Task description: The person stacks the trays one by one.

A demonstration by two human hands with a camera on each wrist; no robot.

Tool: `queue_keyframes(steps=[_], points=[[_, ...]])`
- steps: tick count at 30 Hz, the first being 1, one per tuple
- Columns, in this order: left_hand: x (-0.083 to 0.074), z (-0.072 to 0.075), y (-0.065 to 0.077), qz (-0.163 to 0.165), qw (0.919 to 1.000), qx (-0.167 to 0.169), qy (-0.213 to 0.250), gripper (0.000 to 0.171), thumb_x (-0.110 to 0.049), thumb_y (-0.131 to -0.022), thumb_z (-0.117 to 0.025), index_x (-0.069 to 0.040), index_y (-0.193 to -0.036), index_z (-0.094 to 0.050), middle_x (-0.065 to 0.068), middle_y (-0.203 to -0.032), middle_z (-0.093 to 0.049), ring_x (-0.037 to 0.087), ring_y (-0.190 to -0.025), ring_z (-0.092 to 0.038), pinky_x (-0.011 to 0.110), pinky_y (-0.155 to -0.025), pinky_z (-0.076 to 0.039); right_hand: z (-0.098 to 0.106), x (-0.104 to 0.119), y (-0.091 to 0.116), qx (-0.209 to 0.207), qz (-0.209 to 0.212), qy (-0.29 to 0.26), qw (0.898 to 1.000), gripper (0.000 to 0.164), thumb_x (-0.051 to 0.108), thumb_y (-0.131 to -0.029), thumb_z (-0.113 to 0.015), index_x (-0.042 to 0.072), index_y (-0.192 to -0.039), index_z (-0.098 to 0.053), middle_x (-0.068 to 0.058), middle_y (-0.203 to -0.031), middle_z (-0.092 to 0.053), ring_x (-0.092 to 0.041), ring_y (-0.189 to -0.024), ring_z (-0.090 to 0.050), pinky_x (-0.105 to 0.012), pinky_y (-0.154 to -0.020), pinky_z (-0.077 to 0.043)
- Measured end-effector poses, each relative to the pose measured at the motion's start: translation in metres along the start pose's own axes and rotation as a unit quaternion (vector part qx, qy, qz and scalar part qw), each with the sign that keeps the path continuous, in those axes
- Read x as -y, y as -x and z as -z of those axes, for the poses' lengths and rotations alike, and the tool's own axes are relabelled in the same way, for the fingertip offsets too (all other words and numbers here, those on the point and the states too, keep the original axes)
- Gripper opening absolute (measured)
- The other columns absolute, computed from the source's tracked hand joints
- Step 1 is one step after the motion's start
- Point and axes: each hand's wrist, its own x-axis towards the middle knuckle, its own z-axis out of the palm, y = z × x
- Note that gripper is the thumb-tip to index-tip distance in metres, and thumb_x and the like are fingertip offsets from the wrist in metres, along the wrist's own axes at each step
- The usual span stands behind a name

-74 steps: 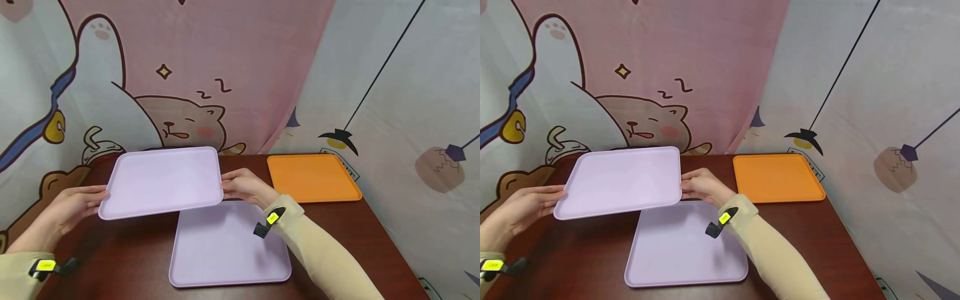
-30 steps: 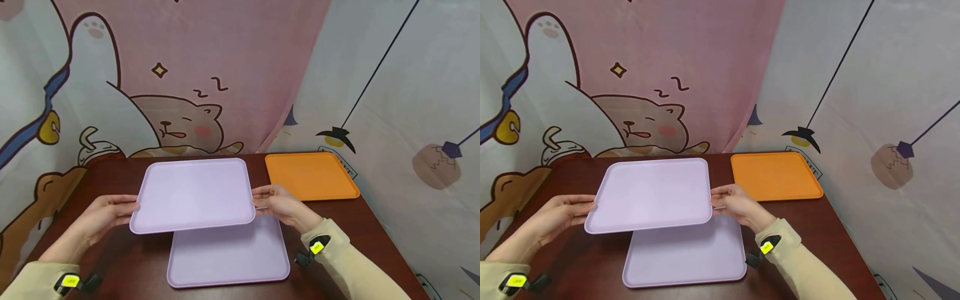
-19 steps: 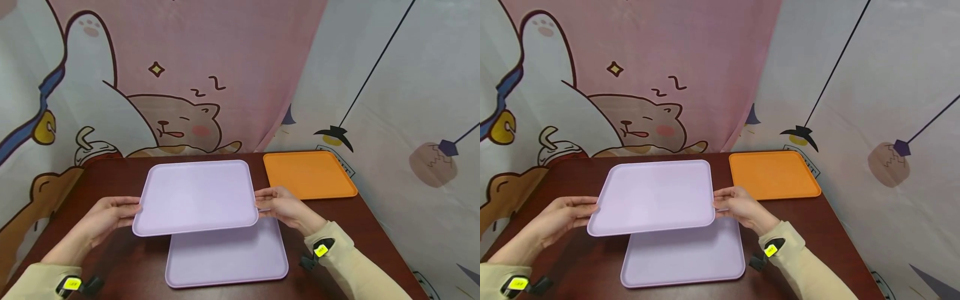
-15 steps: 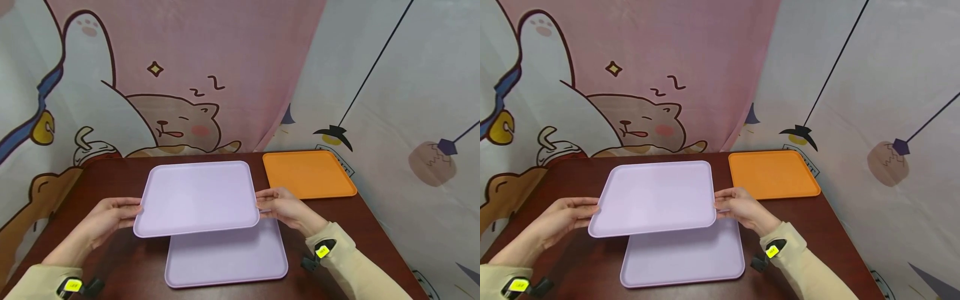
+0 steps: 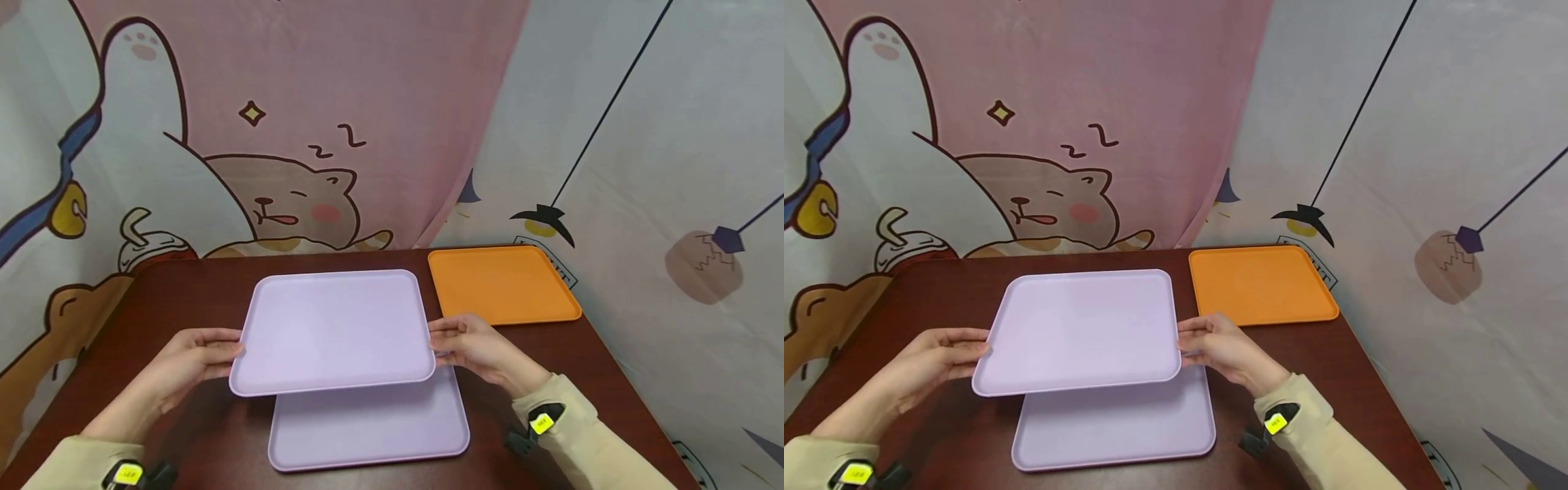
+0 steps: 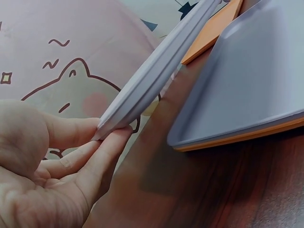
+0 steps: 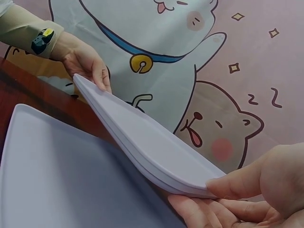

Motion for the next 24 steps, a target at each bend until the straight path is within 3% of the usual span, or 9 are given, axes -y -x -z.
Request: queue_keyframes(steps=[12,24], points=[[0.003,-0.017,0.002,-0.008,0.9995,0.021,0.021,0.047,-0.002,-0.102,-0.067,0.024,-0.137,-0.049,0.012,-0.111,-0.072,0.019,-0.095,-0.073,0.038,-0.084,-0.063,0.013,-0.006,0.02,-0.003,-0.004,0.011,1.0,0.053,-0.004,-0.1,-0.064,-0.024,-0.144,-0.041,-0.02,-0.112,-0.064,-0.023,-0.096,-0.068,-0.037,-0.084,-0.063],[0.006,-0.029,0.005,-0.013,0.9988,0.039,0.024,0.047,-0.003,-0.102,-0.067,0.024,-0.137,-0.049,0.013,-0.109,-0.072,0.019,-0.095,-0.072,0.039,-0.084,-0.064,0.021,-0.014,0.032,0.006,0.009,-0.001,1.0,0.048,-0.004,-0.1,-0.066,-0.024,-0.139,-0.046,-0.017,-0.11,-0.069,-0.023,-0.097,-0.07,-0.04,-0.083,-0.064]])
